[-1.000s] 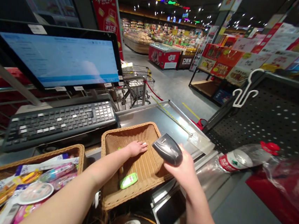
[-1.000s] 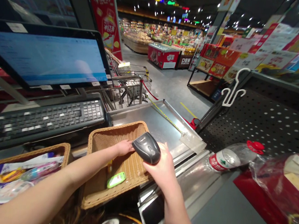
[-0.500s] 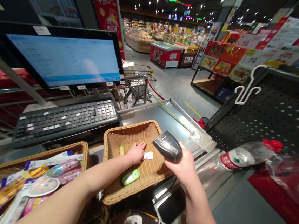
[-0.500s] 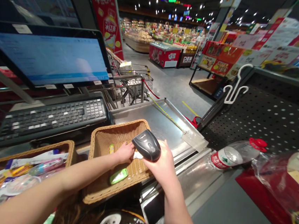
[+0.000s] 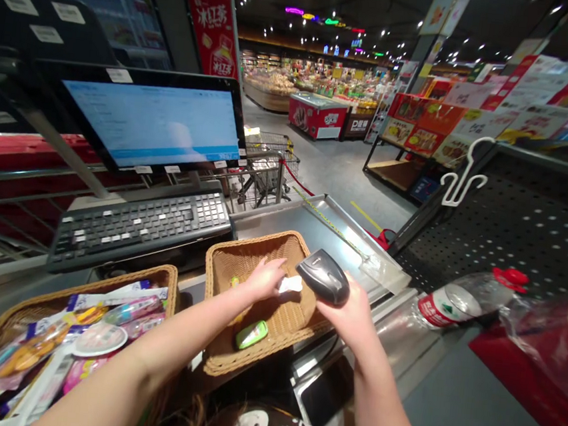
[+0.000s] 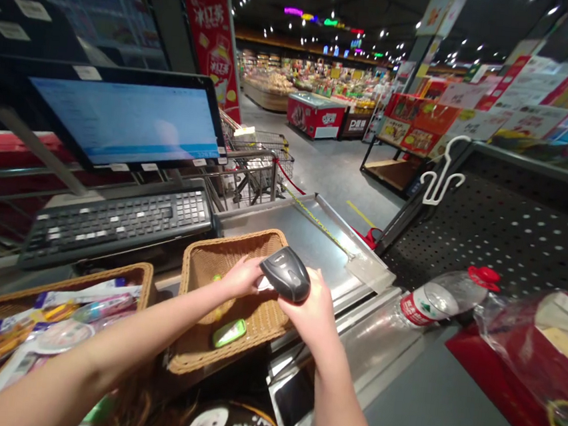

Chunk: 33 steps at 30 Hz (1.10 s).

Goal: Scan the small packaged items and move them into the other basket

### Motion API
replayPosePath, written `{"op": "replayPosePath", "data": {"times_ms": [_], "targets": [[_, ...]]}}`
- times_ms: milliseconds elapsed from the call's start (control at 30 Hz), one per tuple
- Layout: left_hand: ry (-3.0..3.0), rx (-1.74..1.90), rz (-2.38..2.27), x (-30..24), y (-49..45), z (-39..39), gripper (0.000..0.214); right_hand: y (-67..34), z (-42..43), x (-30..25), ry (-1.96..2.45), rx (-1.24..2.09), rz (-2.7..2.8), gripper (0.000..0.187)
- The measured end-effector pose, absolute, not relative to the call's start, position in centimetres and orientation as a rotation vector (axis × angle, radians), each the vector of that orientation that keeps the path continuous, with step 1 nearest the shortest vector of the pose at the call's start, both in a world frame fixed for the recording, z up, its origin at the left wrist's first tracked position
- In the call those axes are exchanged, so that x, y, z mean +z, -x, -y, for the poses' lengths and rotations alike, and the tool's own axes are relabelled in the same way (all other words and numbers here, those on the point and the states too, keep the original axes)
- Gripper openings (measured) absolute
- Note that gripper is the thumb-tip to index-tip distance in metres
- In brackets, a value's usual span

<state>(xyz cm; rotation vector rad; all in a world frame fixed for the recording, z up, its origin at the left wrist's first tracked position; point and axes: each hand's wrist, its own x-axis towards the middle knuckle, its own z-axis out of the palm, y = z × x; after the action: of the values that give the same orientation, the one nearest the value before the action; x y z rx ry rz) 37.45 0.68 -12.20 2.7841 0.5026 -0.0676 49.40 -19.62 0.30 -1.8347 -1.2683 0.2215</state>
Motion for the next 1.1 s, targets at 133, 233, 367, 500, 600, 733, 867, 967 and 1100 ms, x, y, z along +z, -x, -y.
{"op": "replayPosePath", "data": {"times_ms": [133,233,367,500,600,733,867,967,1100], "targets": [[-2.877,0.299,-0.546,-8.3,-35.0,-1.9,0.024,-49.1,19.0,0.6,1.858,0.201,1.285,0.014],[-2.932,0.518,-0.590,-5.3,-32.3,-2.5,0.024,-48.4,18.1,0.8,1.874,0.191,1.299,0.014],[-3.005,0.706,-0.680,-1.6,-28.2,-2.7,0.025,-46.8,17.0,1.5,1.880,0.119,1.361,0.011],[-3.079,0.835,-0.779,1.4,-24.2,-2.6,0.031,-44.5,16.2,2.6,1.846,0.051,1.414,0.013],[-3.082,0.917,-0.863,2.9,-21.1,-2.6,0.031,-42.5,15.5,3.6,1.786,0.048,1.497,0.012],[-3.074,0.990,-0.986,4.3,-16.9,-2.7,0.029,-39.2,14.6,4.6,1.679,0.098,1.591,0.009],[-3.074,1.017,-1.104,5.3,-12.8,-2.5,0.031,-35.7,13.8,5.5,1.636,0.139,1.656,0.010],[-3.066,1.020,-1.183,5.5,-10.0,-2.4,0.033,-33.4,13.4,5.9,1.609,0.162,1.701,0.012],[-3.068,0.988,-1.283,5.3,-7.0,-2.4,0.035,-31.1,12.9,5.9,1.586,0.201,1.749,0.017]]}}
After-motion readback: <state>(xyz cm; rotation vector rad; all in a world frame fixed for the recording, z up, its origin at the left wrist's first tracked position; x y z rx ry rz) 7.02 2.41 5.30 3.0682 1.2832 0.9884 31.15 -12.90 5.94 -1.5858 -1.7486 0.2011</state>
